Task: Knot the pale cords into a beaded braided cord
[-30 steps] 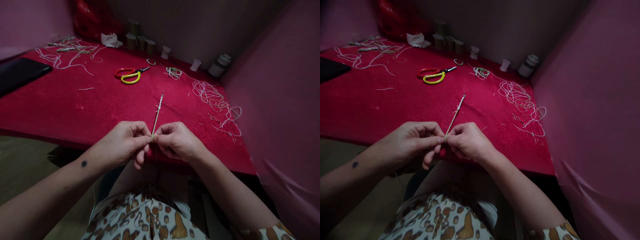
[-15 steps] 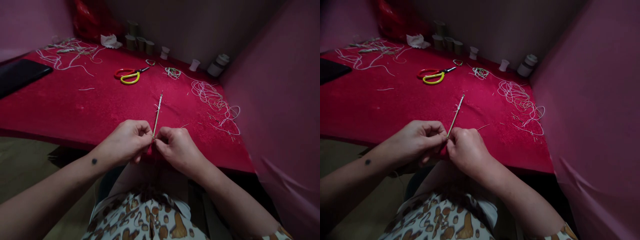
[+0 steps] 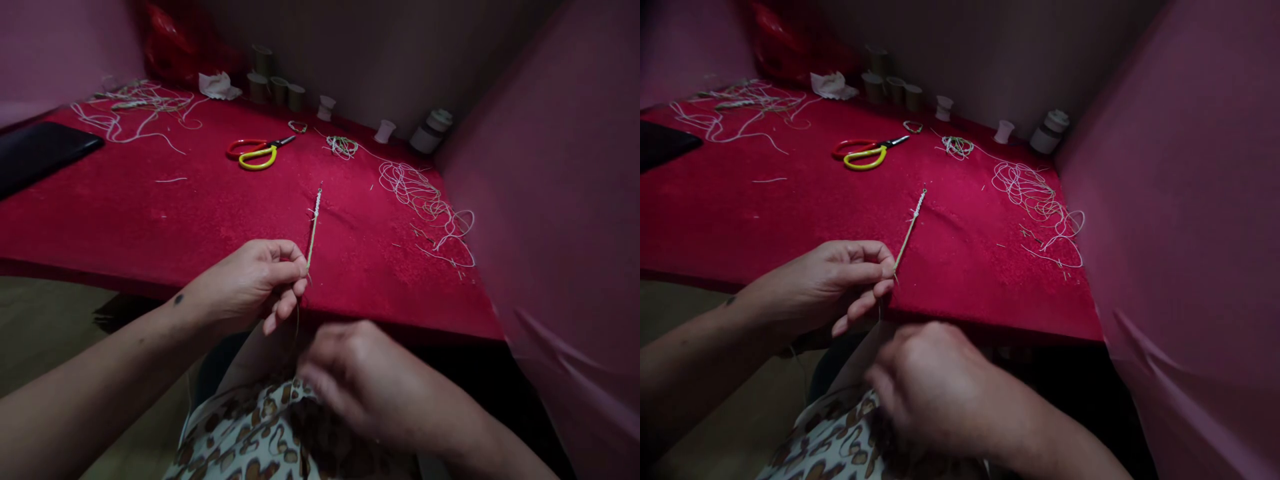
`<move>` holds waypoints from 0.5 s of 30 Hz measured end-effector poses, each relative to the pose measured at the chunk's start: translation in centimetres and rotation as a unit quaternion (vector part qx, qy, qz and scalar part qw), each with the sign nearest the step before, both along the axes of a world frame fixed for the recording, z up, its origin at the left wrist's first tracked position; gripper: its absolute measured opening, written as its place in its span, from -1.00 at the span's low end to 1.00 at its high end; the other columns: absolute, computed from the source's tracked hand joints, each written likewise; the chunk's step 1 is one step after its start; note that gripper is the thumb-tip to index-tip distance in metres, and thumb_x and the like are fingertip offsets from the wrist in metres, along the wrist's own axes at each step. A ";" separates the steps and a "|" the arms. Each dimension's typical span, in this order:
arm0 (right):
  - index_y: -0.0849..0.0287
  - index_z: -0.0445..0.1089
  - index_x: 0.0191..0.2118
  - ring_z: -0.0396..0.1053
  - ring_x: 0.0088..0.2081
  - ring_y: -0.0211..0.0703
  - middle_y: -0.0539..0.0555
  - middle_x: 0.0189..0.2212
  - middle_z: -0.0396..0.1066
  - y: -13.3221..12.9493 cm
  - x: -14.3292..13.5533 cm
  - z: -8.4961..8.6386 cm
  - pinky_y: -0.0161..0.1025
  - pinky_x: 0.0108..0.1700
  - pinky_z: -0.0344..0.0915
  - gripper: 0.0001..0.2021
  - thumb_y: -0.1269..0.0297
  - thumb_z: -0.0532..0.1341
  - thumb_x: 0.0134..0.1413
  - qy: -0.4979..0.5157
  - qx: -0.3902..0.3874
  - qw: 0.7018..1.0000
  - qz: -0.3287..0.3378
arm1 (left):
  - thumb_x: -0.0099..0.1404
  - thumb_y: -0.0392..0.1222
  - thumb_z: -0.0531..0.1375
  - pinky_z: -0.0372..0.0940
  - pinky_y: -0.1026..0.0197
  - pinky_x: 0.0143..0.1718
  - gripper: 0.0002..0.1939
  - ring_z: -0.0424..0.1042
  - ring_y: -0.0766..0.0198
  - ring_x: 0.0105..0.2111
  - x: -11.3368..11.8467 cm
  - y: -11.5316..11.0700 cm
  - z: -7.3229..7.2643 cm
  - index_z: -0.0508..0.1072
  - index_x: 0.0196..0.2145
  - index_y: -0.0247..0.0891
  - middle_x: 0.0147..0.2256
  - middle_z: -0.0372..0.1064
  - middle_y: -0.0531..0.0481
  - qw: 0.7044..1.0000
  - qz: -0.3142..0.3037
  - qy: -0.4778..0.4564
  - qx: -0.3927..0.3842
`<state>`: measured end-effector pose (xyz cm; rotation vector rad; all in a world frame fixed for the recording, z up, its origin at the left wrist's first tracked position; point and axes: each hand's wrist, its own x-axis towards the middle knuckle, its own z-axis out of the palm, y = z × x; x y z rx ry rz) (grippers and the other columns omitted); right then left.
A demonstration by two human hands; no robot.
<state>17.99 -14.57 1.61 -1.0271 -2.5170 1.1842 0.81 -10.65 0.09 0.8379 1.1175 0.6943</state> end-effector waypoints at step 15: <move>0.22 0.23 -0.52 0.05 -0.79 -0.46 -0.12 -0.67 0.17 5.9 -1.9 -1.6 -0.49 -0.85 -0.09 -0.83 0.31 0.20 0.00 0.243 -0.414 0.848 -0.224 | 0.28 -0.29 0.06 0.15 0.40 -0.84 -0.80 0.20 0.41 -0.85 -0.2 -0.2 0.1 0.25 -0.52 -0.24 -0.79 0.24 0.15 1.000 -0.019 -0.004 0.018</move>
